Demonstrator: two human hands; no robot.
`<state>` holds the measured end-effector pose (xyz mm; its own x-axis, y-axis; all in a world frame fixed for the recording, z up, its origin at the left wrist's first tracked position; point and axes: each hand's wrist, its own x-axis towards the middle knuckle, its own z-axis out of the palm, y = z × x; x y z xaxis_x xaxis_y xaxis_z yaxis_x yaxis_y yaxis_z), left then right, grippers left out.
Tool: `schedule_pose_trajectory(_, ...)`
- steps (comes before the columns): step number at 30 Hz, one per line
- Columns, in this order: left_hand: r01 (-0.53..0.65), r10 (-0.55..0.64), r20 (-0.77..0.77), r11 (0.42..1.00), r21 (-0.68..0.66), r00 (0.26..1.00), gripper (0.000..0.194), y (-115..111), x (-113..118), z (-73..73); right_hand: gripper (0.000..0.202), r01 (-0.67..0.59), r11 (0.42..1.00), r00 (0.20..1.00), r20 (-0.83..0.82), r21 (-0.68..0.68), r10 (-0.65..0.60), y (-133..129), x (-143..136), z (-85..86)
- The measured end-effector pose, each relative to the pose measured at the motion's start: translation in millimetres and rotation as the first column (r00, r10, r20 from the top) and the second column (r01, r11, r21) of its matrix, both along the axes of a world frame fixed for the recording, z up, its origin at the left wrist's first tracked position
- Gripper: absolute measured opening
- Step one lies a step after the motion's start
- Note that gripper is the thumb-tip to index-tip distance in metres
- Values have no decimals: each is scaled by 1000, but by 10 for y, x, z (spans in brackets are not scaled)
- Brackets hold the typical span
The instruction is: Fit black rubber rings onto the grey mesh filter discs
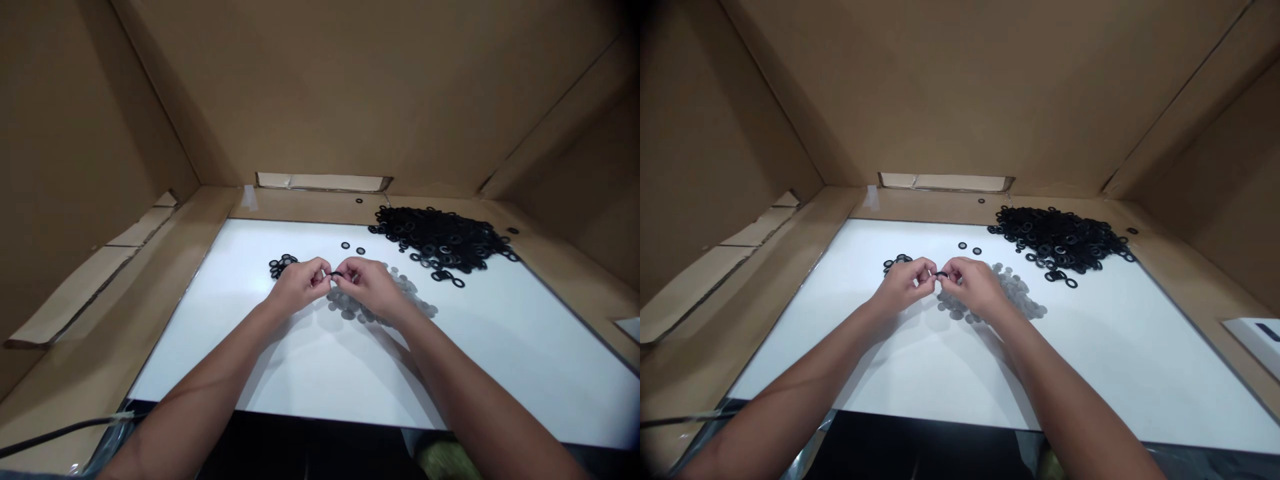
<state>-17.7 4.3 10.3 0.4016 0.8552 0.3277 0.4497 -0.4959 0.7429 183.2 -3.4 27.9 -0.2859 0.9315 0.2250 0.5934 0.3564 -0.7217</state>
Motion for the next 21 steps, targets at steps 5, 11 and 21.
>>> schedule_pose_trajectory(5, -3, 4, 94, 1000, -20, 996, 12, 13, -6, -24, 21, -3, 995, 994, -111, -97, -8, 8, 8, -47)
schedule_pose_trajectory(11, 95, 14, 391, 962, -257, 920, 22, 23, 45, -41, 23, -47, 978, 940, -341, -202, -25, 25, -16, -85)
schedule_pose_trajectory(21, 104, 69, 486, 942, -319, 872, 18, 28, 70, -28, 25, 13, 983, 859, -501, -181, -104, 0, -165, -123)
